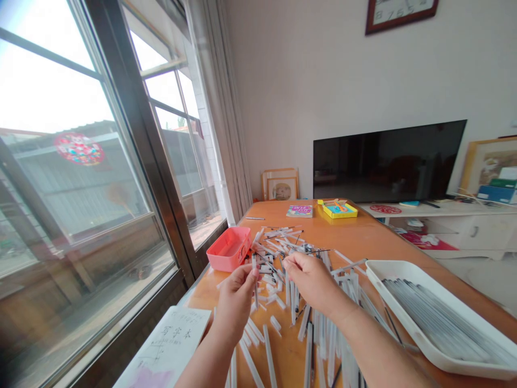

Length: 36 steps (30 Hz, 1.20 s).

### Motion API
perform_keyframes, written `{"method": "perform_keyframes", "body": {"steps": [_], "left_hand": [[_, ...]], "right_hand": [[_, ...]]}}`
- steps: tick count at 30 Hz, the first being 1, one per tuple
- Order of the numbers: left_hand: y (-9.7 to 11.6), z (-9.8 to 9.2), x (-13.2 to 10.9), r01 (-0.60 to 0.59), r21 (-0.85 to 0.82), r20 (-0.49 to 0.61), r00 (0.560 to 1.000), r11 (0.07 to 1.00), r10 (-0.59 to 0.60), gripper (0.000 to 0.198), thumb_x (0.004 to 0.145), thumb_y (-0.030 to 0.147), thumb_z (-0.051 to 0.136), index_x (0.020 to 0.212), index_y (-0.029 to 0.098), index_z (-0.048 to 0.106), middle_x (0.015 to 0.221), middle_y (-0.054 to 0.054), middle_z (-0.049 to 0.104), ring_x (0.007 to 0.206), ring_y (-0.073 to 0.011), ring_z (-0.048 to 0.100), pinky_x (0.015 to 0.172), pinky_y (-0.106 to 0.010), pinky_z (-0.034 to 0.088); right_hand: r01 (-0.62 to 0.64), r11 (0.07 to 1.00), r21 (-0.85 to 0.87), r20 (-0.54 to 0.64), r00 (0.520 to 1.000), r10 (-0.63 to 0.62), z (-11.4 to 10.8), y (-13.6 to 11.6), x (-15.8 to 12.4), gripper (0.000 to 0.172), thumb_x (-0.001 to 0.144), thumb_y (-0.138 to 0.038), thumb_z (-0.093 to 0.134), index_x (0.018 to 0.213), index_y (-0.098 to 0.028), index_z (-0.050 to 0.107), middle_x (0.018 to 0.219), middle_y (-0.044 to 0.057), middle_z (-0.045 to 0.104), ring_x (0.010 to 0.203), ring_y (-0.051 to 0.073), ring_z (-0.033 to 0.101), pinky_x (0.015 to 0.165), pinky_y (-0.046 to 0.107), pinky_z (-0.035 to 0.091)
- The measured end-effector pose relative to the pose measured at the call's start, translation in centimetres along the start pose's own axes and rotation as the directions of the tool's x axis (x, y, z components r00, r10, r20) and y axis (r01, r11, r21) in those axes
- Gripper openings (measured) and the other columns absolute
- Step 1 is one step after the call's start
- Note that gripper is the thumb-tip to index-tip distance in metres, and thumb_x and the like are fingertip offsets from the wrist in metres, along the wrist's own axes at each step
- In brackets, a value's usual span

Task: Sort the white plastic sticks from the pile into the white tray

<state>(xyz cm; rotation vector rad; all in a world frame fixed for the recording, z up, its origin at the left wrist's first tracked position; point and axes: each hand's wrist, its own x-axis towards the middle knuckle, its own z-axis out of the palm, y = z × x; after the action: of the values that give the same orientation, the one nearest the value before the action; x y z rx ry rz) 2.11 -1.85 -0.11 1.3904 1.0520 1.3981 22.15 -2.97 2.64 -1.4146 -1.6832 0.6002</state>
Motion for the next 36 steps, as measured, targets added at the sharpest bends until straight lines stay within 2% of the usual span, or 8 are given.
{"method": "perform_keyframes", "body": {"steps": [2, 5, 9, 12, 17, 24, 36], "left_hand": [[-0.3, -0.6, 0.6, 0.049, -0.073, -0.121, 0.991, 0.996, -0.057, 0.04, 0.08, 0.054, 0.068, 0.093, 0.016, 0.071, 0.08, -0.004, 0.066, 0.068, -0.0142, 0.053, 0.064, -0.026, 0.04], [-0.6, -1.4, 1.3, 0.079, -0.175, -0.239, 0.964, 0.981, -0.12, 0.044, 0.076, 0.058, 0.071, 0.091, 0.016, 0.07, 0.078, -0.002, 0.064, 0.064, -0.0115, 0.051, 0.061, -0.024, 0.039], [-0.9, -2.0, 1.7, 0.086, -0.313, -0.349, 0.916, 0.946, -0.199, 0.05, 0.065, 0.059, 0.079, 0.085, 0.016, 0.067, 0.071, 0.001, 0.06, 0.06, -0.0096, 0.048, 0.058, -0.023, 0.038], [-1.1, -2.3, 1.8, 0.077, -0.37, -0.394, 0.89, 0.926, -0.231, 0.05, 0.065, 0.06, 0.079, 0.087, 0.017, 0.066, 0.07, 0.002, 0.058, 0.06, -0.0089, 0.048, 0.058, -0.023, 0.038], [-1.3, -2.5, 2.0, 0.072, -0.451, -0.406, 0.871, 0.89, -0.277, 0.046, 0.068, 0.056, 0.078, 0.087, 0.017, 0.064, 0.07, 0.003, 0.057, 0.061, -0.0083, 0.048, 0.059, -0.021, 0.038], [-1.4, -2.5, 2.1, 0.105, -0.522, -0.397, 0.848, 0.846, -0.35, 0.045, 0.066, 0.054, 0.081, 0.086, 0.018, 0.063, 0.071, 0.003, 0.058, 0.059, -0.0077, 0.049, 0.06, -0.021, 0.039], [-1.3, -2.7, 2.0, 0.098, -0.56, -0.393, 0.843, 0.823, -0.368, 0.037, 0.072, 0.049, 0.078, 0.087, 0.018, 0.062, 0.071, 0.002, 0.059, 0.059, -0.0078, 0.051, 0.06, -0.021, 0.04]], "right_hand": [[-0.001, 0.997, -0.071, -0.014, 1.0, 0.0, 0.0, 1.2, 0.2, 0.029, 0.092, -0.043, 0.048, 0.082, -0.021, 0.064, 0.07, -0.002, 0.063, 0.069, 0.016, 0.056, 0.064, 0.026, 0.041], [-0.014, 0.983, -0.185, 0.003, 1.0, 0.015, 0.3, 2.4, 0.5, 0.025, 0.09, -0.039, 0.049, 0.085, -0.022, 0.067, 0.071, -0.001, 0.066, 0.069, 0.017, 0.058, 0.064, 0.026, 0.04], [-0.015, 0.947, -0.322, 0.075, 0.996, 0.042, 0.8, 2.7, 1.2, 0.021, 0.088, -0.034, 0.051, 0.089, -0.023, 0.069, 0.075, -0.001, 0.07, 0.069, 0.017, 0.06, 0.063, 0.025, 0.037], [-0.013, 0.901, -0.434, 0.118, 0.991, 0.071, 1.3, 2.5, 2.1, 0.02, 0.087, -0.031, 0.051, 0.089, -0.025, 0.07, 0.076, 0.0, 0.07, 0.069, 0.016, 0.059, 0.061, 0.025, 0.033], [0.003, 0.862, -0.507, 0.166, 0.981, 0.095, 3.1, 2.8, 3.5, 0.018, 0.083, -0.026, 0.054, 0.084, -0.025, 0.072, 0.078, 0.001, 0.072, 0.074, 0.017, 0.061, 0.063, 0.025, 0.032], [0.034, 0.835, -0.549, 0.229, 0.967, 0.111, 5.9, 3.7, 5.3, 0.025, 0.078, -0.018, 0.057, 0.086, -0.029, 0.078, 0.095, 0.002, 0.077, 0.093, 0.02, 0.066, 0.072, 0.027, 0.038], [0.024, 0.816, -0.577, 0.237, 0.961, 0.14, 6.7, 4.9, 6.7, 0.024, 0.074, -0.018, 0.062, 0.087, -0.031, 0.077, 0.089, 0.0, 0.076, 0.085, 0.019, 0.066, 0.066, 0.026, 0.035]]}}
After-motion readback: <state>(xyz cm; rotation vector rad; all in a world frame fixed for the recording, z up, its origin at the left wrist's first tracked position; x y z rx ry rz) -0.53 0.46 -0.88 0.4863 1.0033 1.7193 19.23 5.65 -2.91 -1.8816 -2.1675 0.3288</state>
